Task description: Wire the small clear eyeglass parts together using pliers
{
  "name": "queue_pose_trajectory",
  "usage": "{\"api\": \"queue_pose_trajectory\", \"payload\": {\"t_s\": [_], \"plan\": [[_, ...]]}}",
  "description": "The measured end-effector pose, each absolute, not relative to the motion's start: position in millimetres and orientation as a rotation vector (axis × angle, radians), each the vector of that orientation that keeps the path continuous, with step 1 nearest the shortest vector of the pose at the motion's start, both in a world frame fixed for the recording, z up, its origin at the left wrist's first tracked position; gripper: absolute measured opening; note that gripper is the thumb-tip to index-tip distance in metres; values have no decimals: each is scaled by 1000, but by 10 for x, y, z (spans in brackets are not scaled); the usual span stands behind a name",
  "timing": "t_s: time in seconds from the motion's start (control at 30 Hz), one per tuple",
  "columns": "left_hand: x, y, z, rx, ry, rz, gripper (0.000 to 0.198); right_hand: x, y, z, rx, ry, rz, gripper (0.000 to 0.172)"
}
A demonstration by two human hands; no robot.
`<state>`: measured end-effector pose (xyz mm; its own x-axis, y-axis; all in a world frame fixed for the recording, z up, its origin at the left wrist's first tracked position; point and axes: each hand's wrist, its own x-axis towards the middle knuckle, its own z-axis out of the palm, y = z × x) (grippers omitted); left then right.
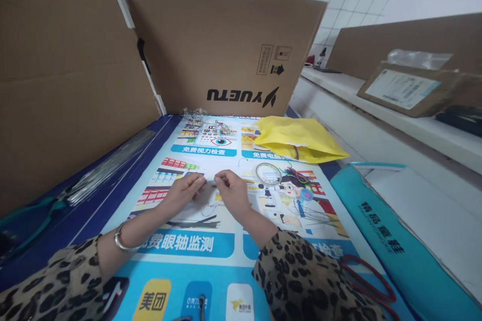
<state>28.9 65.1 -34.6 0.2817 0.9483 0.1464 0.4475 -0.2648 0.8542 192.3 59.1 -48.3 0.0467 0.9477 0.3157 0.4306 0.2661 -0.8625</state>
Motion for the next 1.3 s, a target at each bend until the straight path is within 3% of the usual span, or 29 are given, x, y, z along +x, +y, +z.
{"api": "queue_pose_trajectory", "payload": {"t_s": [0.3,0.9,1.3], "plan": [[280,657,-344,1783,1288,879,35,1933,613,-502,-1275,-1444,851,15],[288,651,-337,1641,1219,835,30,1951,612,-469,-1247,-1352,892,14],[289,690,-375,1574,1210,982,27,1939,632,-429,-1145,-1092,1042,20]]}}
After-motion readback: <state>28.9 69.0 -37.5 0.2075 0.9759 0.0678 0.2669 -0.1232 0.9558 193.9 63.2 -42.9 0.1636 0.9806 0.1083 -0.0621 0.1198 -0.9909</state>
